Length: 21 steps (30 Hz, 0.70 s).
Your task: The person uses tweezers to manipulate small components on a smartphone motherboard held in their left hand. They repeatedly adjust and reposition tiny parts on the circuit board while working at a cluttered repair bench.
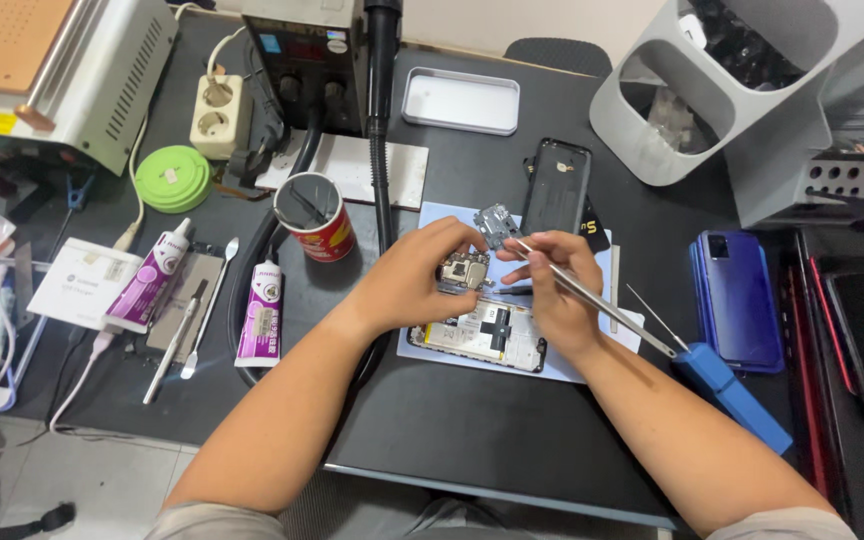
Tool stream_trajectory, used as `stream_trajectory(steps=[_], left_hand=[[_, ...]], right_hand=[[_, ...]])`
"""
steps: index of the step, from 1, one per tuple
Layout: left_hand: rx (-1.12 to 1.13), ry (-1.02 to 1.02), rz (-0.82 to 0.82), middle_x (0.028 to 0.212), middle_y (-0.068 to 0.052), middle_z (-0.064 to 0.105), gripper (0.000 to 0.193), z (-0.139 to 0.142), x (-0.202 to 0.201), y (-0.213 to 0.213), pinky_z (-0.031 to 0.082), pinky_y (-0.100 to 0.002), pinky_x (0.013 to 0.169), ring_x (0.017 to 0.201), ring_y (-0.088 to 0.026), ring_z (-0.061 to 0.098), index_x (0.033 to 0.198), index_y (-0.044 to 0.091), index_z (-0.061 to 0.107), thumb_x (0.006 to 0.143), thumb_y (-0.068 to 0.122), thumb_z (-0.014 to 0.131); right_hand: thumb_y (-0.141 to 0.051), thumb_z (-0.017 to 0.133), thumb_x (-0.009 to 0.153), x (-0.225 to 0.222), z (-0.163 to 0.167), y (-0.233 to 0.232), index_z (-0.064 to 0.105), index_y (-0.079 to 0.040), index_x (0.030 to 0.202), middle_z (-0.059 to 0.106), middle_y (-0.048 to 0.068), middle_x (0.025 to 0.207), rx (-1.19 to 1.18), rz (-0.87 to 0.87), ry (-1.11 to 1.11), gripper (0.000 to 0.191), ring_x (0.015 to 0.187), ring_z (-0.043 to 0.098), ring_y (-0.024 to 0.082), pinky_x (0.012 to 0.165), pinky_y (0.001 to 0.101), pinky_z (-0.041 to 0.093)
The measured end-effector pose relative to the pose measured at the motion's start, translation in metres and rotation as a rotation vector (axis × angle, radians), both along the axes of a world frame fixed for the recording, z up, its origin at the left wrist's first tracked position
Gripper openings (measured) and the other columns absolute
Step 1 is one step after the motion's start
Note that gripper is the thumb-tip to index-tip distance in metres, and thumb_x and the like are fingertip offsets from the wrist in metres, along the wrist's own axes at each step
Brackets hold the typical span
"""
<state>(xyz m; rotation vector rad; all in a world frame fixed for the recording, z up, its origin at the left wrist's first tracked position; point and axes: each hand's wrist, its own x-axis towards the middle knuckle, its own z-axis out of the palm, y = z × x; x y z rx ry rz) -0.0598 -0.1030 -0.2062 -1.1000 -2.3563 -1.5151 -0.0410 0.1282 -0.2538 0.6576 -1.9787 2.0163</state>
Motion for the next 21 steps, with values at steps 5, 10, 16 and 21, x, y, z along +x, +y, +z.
stream_trajectory(steps=[5,10,16,21], left_hand=[[-0.019,-0.008,0.033,0.108,-0.013,0.070,0.048,-0.004,0.000,0.002,0.053,-0.041,0.084,0.100,-0.034,0.068,0.118,0.004,0.064,0.080,0.026,0.083],[-0.040,-0.009,0.067,0.103,-0.011,0.073,0.047,-0.011,-0.002,0.007,0.053,-0.041,0.083,0.097,-0.033,0.070,0.113,0.005,0.066,0.079,0.029,0.086],[-0.047,-0.011,0.053,0.101,-0.011,0.073,0.043,-0.009,-0.002,0.006,0.053,-0.040,0.083,0.096,-0.032,0.071,0.111,0.005,0.066,0.080,0.027,0.085],[-0.049,-0.023,0.066,0.101,-0.011,0.073,0.044,-0.010,-0.002,0.007,0.054,-0.040,0.081,0.095,-0.032,0.071,0.112,0.004,0.066,0.079,0.026,0.085]], right_hand=[[-0.003,0.061,0.107,0.000,-0.002,0.001,0.052,0.000,0.126,0.069,0.018,0.120,0.100,-0.037,0.034,0.021,0.112,0.072,0.023,0.084,0.0325,0.066],[0.002,0.061,0.105,0.001,-0.005,0.004,0.061,0.002,0.121,0.071,0.016,0.119,0.082,-0.017,-0.019,0.016,0.112,0.073,0.022,0.086,0.0315,0.066],[0.007,0.062,0.102,0.000,-0.001,0.003,0.067,0.002,0.115,0.062,0.018,0.129,0.149,-0.015,0.058,0.014,0.119,0.070,0.025,0.091,0.0322,0.066],[0.009,0.061,0.101,0.001,0.000,0.003,0.067,0.001,0.114,0.062,0.017,0.129,0.149,-0.005,0.067,0.016,0.120,0.070,0.025,0.091,0.0321,0.067]])
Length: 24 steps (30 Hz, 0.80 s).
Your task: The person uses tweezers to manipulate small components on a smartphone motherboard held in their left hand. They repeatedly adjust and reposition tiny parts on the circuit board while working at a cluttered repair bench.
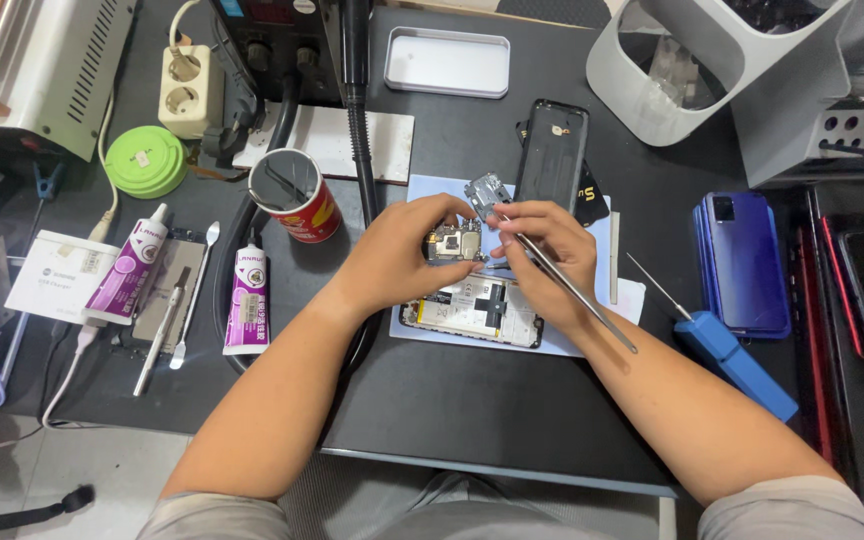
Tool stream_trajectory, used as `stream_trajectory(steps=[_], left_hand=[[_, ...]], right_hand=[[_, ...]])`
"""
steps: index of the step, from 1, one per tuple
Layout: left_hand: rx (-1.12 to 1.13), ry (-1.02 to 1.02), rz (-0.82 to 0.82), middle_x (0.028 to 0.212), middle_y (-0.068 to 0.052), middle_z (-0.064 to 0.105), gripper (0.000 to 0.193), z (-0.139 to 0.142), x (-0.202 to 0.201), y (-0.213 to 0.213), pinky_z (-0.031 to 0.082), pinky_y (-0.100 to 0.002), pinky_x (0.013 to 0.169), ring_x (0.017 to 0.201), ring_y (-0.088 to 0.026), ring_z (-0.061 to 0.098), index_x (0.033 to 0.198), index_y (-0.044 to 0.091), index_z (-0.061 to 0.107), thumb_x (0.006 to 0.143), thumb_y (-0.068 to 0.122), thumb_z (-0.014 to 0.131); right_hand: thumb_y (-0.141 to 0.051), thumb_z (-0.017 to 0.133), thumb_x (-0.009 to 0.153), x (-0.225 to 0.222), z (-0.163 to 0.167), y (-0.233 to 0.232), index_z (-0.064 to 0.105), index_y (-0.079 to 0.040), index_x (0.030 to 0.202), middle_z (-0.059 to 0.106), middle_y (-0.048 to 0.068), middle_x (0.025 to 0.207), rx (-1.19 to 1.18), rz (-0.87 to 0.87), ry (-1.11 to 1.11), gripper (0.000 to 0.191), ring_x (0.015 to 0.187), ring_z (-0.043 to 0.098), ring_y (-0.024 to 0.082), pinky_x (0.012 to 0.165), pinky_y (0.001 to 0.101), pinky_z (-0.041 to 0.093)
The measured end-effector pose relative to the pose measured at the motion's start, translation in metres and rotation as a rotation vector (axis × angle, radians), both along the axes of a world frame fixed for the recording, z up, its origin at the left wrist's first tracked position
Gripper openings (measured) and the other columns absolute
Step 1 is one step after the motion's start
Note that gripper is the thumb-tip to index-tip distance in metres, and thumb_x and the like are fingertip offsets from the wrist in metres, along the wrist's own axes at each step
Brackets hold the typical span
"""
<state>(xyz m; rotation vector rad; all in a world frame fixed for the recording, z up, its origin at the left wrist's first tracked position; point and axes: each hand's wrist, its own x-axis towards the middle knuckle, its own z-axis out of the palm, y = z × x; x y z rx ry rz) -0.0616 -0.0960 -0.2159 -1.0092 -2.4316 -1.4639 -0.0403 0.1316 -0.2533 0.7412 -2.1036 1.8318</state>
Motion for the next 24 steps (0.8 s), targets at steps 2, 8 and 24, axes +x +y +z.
stream_trajectory(steps=[2,8,24], left_hand=[[0.012,0.009,-0.008,0.101,-0.011,0.072,0.044,-0.001,0.000,0.001,0.054,-0.040,0.082,0.095,-0.031,0.071,0.112,0.004,0.066,0.080,0.026,0.085],[0.019,-0.041,-0.018,0.098,-0.012,0.073,0.044,0.001,0.002,0.001,0.055,-0.039,0.081,0.093,-0.031,0.072,0.112,0.004,0.066,0.079,0.025,0.086],[0.016,-0.016,-0.008,0.098,-0.013,0.072,0.046,-0.006,0.001,-0.009,0.054,-0.041,0.079,0.092,-0.033,0.070,0.114,0.006,0.066,0.079,0.029,0.084]], right_hand=[[0.009,0.061,0.101,0.001,-0.001,0.001,0.067,0.002,0.114,0.063,0.017,0.128,-0.001,-0.006,-0.010,0.017,0.119,0.070,0.025,0.090,0.0320,0.067],[0.010,0.062,0.100,0.004,-0.001,0.000,0.067,0.002,0.114,0.064,0.017,0.126,-0.014,-0.029,-0.064,0.017,0.118,0.071,0.025,0.089,0.0321,0.067],[0.010,0.061,0.102,0.004,-0.003,-0.007,0.066,0.001,0.117,0.064,0.015,0.127,-0.022,-0.009,-0.045,0.018,0.116,0.071,0.023,0.087,0.0308,0.067]])
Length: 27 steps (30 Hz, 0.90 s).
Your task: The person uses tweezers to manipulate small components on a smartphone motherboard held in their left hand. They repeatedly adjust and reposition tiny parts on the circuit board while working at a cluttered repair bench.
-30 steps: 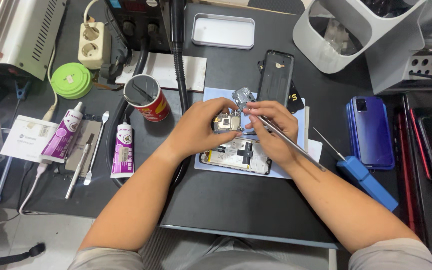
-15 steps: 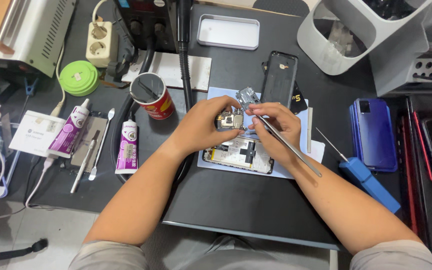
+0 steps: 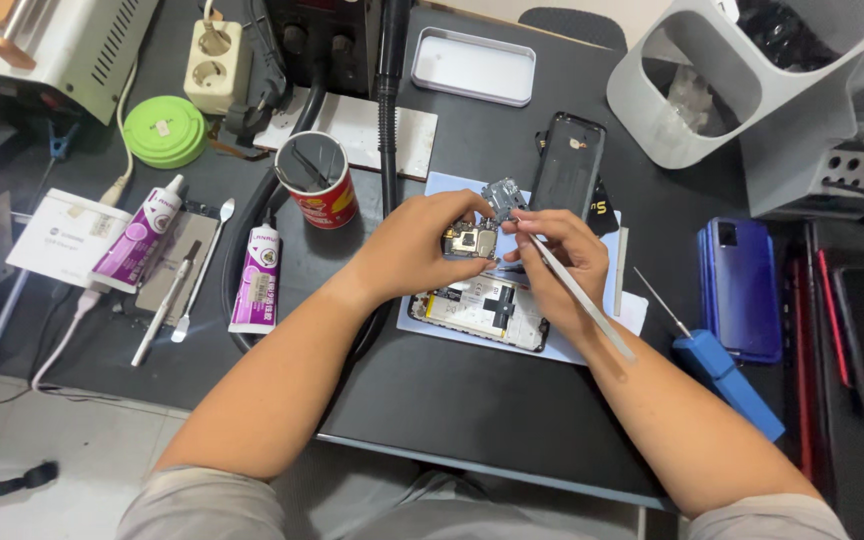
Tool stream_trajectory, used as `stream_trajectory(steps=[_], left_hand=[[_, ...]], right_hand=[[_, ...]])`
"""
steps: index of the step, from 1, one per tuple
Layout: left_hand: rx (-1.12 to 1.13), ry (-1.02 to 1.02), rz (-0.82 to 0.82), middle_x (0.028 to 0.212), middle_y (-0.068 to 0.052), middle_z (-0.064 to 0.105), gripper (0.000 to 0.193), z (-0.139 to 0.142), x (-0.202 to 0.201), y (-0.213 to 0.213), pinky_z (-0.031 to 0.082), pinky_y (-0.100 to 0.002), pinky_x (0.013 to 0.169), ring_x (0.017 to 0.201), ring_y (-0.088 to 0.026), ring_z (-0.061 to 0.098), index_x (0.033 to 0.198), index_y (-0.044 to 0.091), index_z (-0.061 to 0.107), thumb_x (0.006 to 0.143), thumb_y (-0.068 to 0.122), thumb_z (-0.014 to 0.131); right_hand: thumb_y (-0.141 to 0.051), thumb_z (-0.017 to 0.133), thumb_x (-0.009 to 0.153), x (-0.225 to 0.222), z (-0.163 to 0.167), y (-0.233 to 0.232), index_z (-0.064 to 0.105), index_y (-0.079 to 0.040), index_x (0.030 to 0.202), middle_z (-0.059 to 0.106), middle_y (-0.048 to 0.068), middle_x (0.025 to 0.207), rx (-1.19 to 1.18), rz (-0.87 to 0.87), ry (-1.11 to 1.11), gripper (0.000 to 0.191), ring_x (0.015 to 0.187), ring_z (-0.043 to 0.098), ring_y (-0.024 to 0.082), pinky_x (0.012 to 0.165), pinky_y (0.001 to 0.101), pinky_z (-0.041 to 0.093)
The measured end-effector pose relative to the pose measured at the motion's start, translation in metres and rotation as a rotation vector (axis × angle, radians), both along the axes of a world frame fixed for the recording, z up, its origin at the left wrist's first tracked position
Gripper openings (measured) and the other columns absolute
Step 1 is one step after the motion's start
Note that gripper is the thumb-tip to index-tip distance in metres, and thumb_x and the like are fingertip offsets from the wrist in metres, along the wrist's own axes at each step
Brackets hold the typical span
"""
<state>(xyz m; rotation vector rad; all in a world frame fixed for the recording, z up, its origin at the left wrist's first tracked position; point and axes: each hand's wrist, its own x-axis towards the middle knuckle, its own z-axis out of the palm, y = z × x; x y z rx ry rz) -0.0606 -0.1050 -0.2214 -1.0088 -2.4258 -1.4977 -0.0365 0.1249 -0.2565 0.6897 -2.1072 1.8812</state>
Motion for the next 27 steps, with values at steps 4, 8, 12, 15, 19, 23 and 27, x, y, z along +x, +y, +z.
stream_trajectory(steps=[4,8,12,15,19,23,27], left_hand=[[-0.002,0.038,-0.008,0.096,-0.013,0.071,0.046,-0.002,0.000,-0.002,0.054,-0.042,0.079,0.092,-0.034,0.070,0.114,0.007,0.065,0.078,0.028,0.085],[-0.005,0.006,0.016,0.096,-0.013,0.071,0.047,0.000,0.002,-0.002,0.054,-0.042,0.078,0.091,-0.034,0.070,0.114,0.007,0.066,0.077,0.029,0.085],[0.001,0.018,0.001,0.097,-0.013,0.072,0.046,0.003,0.004,-0.001,0.054,-0.042,0.079,0.093,-0.034,0.070,0.114,0.007,0.065,0.078,0.028,0.085],[0.001,0.009,-0.003,0.097,-0.013,0.072,0.046,0.005,0.004,0.001,0.054,-0.041,0.079,0.093,-0.034,0.070,0.114,0.007,0.065,0.078,0.027,0.085],[0.010,-0.021,-0.005,0.097,-0.013,0.073,0.046,0.005,0.004,0.002,0.055,-0.040,0.078,0.091,-0.032,0.072,0.114,0.007,0.065,0.078,0.026,0.084],[0.004,-0.006,0.002,0.096,-0.013,0.073,0.045,0.002,0.004,0.002,0.054,-0.040,0.078,0.091,-0.033,0.071,0.114,0.006,0.066,0.078,0.026,0.085],[0.017,0.021,0.004,0.097,-0.013,0.072,0.046,0.000,0.005,0.002,0.055,-0.040,0.080,0.093,-0.033,0.071,0.114,0.006,0.066,0.079,0.027,0.085]], right_hand=[[0.008,0.062,0.102,0.003,0.003,-0.004,0.066,0.003,0.123,0.064,0.015,0.121,0.012,-0.045,-0.083,0.021,0.114,0.071,0.023,0.086,0.0313,0.067],[0.006,0.062,0.100,0.005,0.007,-0.006,0.061,0.002,0.126,0.066,0.014,0.123,-0.056,-0.051,-0.103,0.026,0.114,0.071,0.021,0.085,0.0303,0.067],[0.008,0.061,0.102,0.005,0.008,-0.005,0.064,0.003,0.124,0.063,0.015,0.126,0.007,-0.038,-0.008,0.023,0.116,0.071,0.023,0.086,0.0309,0.067],[0.010,0.060,0.102,0.003,0.007,-0.003,0.065,0.003,0.123,0.061,0.015,0.128,0.020,-0.028,0.017,0.023,0.117,0.070,0.023,0.087,0.0308,0.067],[0.011,0.061,0.102,0.001,0.002,-0.001,0.067,0.001,0.122,0.061,0.015,0.129,0.029,-0.018,0.055,0.023,0.116,0.070,0.023,0.087,0.0307,0.067],[0.011,0.061,0.102,0.002,-0.002,0.000,0.068,0.001,0.120,0.062,0.014,0.127,0.005,-0.016,0.033,0.021,0.116,0.070,0.022,0.087,0.0309,0.067],[0.008,0.062,0.102,0.003,-0.002,0.000,0.068,0.003,0.119,0.063,0.015,0.125,-0.002,-0.017,0.017,0.018,0.115,0.070,0.022,0.087,0.0312,0.067]])
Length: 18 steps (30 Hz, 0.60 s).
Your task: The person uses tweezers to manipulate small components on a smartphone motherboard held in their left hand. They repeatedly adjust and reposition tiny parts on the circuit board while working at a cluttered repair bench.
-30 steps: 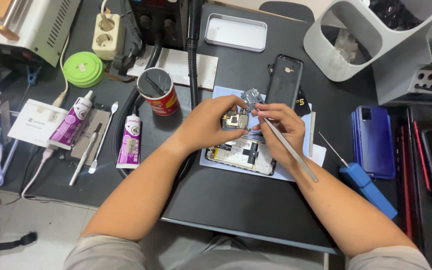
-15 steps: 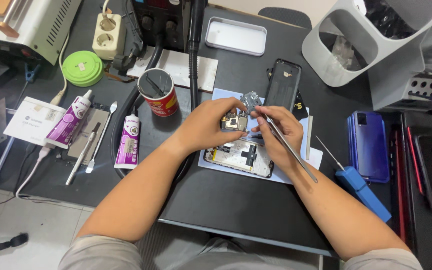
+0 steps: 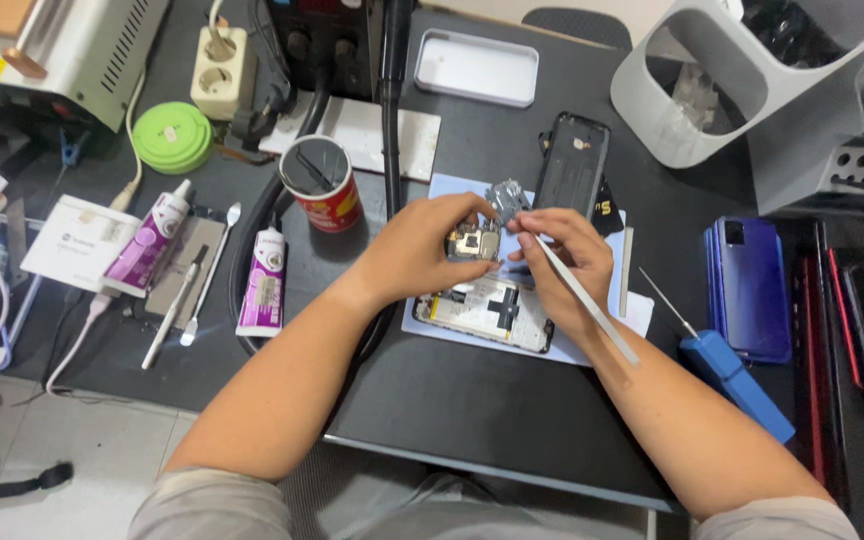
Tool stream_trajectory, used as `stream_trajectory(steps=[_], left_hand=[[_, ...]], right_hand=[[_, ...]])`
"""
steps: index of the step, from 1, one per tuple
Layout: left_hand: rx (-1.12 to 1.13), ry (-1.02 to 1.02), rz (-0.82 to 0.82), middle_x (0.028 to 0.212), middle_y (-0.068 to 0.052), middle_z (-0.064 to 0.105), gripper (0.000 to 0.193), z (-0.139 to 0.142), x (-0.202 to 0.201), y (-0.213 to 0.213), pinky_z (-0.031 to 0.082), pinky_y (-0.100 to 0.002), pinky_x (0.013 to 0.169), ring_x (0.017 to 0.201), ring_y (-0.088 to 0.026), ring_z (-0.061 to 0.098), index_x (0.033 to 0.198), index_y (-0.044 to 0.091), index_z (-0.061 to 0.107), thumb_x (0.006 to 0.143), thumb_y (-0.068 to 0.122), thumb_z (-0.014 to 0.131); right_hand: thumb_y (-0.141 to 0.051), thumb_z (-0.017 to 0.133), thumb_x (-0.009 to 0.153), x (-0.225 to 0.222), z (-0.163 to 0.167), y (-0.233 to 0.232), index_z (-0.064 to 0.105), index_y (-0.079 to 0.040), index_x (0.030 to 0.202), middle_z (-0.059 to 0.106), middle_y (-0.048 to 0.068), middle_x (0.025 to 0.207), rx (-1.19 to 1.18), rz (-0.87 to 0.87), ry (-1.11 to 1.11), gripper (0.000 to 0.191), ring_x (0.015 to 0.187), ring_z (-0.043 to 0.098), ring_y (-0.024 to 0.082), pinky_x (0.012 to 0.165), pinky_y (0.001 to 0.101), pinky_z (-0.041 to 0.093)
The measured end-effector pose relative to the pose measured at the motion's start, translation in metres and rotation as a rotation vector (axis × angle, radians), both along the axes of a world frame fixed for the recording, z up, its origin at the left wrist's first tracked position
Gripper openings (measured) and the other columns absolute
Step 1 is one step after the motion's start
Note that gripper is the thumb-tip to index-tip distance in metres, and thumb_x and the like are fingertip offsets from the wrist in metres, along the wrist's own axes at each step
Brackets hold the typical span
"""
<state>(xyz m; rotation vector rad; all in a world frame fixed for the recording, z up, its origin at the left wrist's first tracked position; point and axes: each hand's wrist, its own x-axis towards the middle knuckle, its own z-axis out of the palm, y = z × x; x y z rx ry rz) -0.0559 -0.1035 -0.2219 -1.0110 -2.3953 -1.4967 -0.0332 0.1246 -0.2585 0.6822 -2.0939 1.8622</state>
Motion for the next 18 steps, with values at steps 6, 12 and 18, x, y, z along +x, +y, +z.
stream_trajectory(steps=[6,12,18], left_hand=[[-0.009,-0.012,0.004,0.097,-0.013,0.072,0.046,0.004,0.000,0.000,0.055,-0.041,0.081,0.094,-0.033,0.071,0.113,0.006,0.065,0.078,0.028,0.086],[-0.013,-0.057,-0.008,0.099,-0.013,0.072,0.047,0.007,0.006,0.004,0.055,-0.040,0.081,0.094,-0.032,0.071,0.114,0.004,0.065,0.078,0.028,0.085],[-0.010,0.014,-0.003,0.099,-0.014,0.072,0.046,0.000,0.005,0.006,0.054,-0.040,0.082,0.096,-0.033,0.070,0.112,0.004,0.065,0.078,0.027,0.086]], right_hand=[[-0.008,0.060,0.108,0.001,0.005,0.001,0.069,0.004,0.113,0.065,0.015,0.120,0.004,-0.011,0.007,0.016,0.109,0.071,0.023,0.087,0.0336,0.066],[-0.028,0.054,0.112,0.004,0.007,0.009,0.070,0.004,0.107,0.066,0.015,0.112,-0.025,0.049,0.011,0.036,0.105,0.073,0.023,0.084,0.0342,0.067],[-0.034,0.052,0.113,0.006,0.003,0.011,0.067,0.003,0.106,0.067,0.014,0.107,-0.031,0.035,0.015,0.040,0.100,0.073,0.022,0.081,0.0337,0.066]])
